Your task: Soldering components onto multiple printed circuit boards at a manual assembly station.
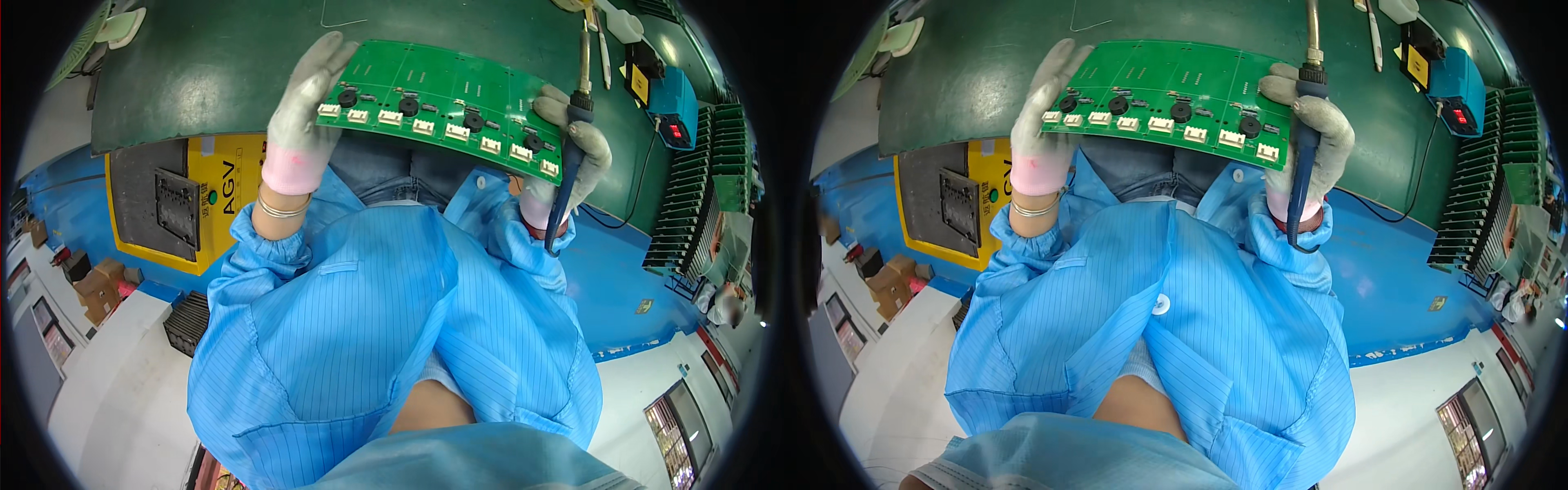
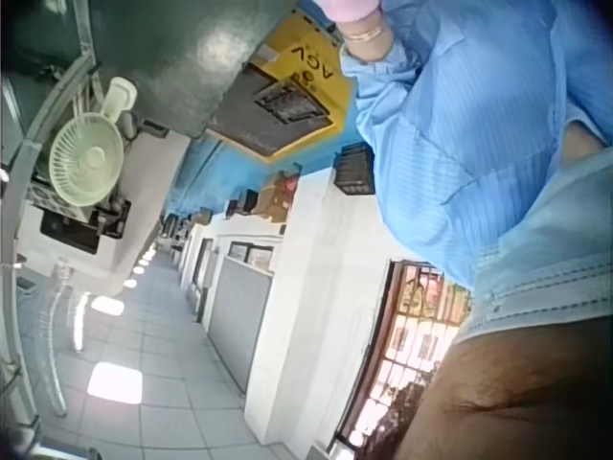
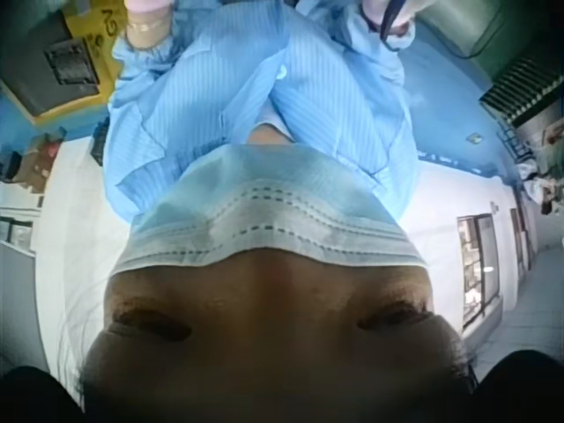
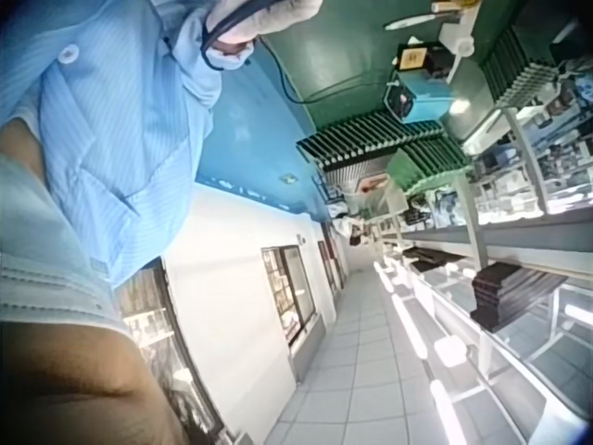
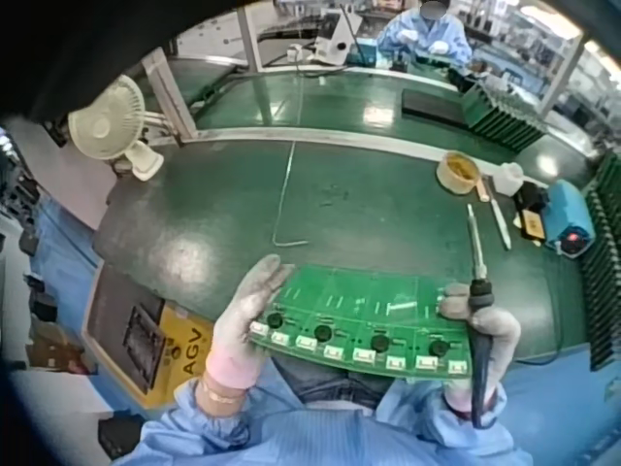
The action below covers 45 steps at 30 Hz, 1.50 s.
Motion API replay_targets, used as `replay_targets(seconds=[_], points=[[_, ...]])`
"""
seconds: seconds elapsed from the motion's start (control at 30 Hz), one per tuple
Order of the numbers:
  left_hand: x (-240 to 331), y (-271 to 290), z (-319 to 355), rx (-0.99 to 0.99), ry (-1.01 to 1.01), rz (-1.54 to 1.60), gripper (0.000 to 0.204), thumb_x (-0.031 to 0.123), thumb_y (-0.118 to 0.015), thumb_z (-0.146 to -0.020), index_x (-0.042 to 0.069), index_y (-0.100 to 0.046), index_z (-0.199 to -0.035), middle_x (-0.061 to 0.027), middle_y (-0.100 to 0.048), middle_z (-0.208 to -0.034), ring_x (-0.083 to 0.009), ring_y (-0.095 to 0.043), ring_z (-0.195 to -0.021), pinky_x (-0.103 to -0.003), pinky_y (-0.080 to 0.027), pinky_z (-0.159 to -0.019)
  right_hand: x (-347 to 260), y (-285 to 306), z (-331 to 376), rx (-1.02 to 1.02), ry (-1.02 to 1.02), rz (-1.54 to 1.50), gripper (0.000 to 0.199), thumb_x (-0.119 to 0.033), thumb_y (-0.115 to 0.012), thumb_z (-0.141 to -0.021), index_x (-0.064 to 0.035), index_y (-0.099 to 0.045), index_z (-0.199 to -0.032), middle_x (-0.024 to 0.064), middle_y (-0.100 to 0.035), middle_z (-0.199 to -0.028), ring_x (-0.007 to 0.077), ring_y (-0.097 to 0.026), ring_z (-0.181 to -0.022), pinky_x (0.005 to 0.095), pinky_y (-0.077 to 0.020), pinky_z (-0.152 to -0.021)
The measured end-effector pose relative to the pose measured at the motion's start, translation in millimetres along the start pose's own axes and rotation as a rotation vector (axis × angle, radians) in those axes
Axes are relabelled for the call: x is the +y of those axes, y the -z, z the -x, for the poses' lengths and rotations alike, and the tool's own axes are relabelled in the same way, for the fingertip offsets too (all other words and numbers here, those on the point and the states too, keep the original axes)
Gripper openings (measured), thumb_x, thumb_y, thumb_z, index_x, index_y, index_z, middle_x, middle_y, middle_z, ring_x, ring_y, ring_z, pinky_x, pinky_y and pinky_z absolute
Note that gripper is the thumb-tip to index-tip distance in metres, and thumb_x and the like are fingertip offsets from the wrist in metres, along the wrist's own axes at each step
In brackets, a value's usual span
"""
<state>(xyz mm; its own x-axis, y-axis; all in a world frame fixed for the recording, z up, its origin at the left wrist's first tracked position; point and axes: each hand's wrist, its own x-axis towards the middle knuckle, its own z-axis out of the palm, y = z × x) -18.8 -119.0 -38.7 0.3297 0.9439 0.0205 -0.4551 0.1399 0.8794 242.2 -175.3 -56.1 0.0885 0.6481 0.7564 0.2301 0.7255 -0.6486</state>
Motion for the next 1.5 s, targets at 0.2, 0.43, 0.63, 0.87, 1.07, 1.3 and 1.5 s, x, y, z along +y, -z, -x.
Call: replay_targets(seconds=[0.2,0.43,0.63,0.87,1.07,1.3,1.5], points=[[0,22,-4,-0.26,-0.259,-0.501,0.052,0.017,-0.06,-0.085,-0.008,-0.044,-0.128,-0.0215,-0.043,-0.135,-0.0262,-0.046,-0.122,-0.034,-0.037,-0.101,-6,-3,0,0.105,-0.12,0.027,0.045,-0.025,-0.067,-0.084,-0.0082,-0.041,-0.116,0.0224,-0.063,-0.099,0.0277,-0.06,-0.093,0.0406,-0.0465,-0.082],[15,8,4,-0.106,0.174,-0.292,0.038,0.017,-0.057,-0.088,-0.009,-0.054,-0.117,-0.0125,-0.062,-0.111,-0.0173,-0.056,-0.101,-0.028,-0.042,-0.092,-29,-17,-7,0.417,-0.542,0.135,0.048,0.005,-0.068,-0.075,-0.0064,-0.04,-0.113,0.0164,-0.061,-0.093,0.0098,-0.058,-0.069,0.0211,-0.0478,-0.061],[17,9,-1,-0.098,0.196,-0.185,0.038,0.023,-0.054,-0.089,-0.007,-0.056,-0.113,-0.0069,-0.062,-0.098,-0.012,-0.055,-0.087,-0.024,-0.043,-0.078,-38,-20,-12,0.44,-0.581,-0.114,0.052,0.008,-0.066,-0.074,-0.0057,-0.038,-0.115,0.0195,-0.061,-0.097,0.0086,-0.058,-0.07,0.0188,-0.0473,-0.062],[12,16,-7,-0.1,0.277,-0.157,0.05,0.033,-0.054,-0.085,-0.007,-0.053,-0.113,-0.0078,-0.062,-0.096,-0.0133,-0.056,-0.084,-0.025,-0.044,-0.075,-45,-22,-20,0.426,-0.518,-0.121,0.049,-0.008,-0.067,-0.081,-0.006,-0.037,-0.119,0.0222,-0.062,-0.099,0.0145,-0.061,-0.082,0.0264,-0.0496,-0.07],[7,18,-14,-0.134,0.273,-0.143,0.052,0.035,-0.053,-0.086,-0.008,-0.052,-0.115,-0.0108,-0.062,-0.101,-0.0151,-0.058,-0.088,-0.027,-0.045,-0.077,-38,-13,-17,0.384,-0.492,-0.173,0.052,-0.011,-0.07,-0.08,-0.0084,-0.037,-0.121,0.0242,-0.063,-0.1,0.0153,-0.063,-0.076,0.0237,-0.0496,-0.063],[-4,22,-22,-0.101,0.332,-0.081,0.049,0.031,-0.052,-0.089,-0.007,-0.05,-0.118,-0.0112,-0.061,-0.105,-0.0158,-0.058,-0.087,-0.025,-0.046,-0.075,-34,-16,-20,0.377,-0.497,-0.233,0.057,-0.009,-0.07,-0.08,-0.0074,-0.034,-0.123,0.0255,-0.062,-0.102,0.0152,-0.062,-0.074,0.0248,-0.0499,-0.062],[-8,36,-72,0.183,-0.115,-1.264,0.043,0.023,-0.063,-0.083,0.006,-0.057,-0.122,-0.0079,-0.061,-0.106,-0.0116,-0.06,-0.077,-0.026,-0.049,-0.066,-11,-6,1,0.406,-0.628,-0.002,0.05,-0.01,-0.066,-0.083,-0.0035,-0.035,-0.122,0.0232,-0.061,-0.104,0.014,-0.059,-0.08,0.0267,-0.0489,-0.069]])
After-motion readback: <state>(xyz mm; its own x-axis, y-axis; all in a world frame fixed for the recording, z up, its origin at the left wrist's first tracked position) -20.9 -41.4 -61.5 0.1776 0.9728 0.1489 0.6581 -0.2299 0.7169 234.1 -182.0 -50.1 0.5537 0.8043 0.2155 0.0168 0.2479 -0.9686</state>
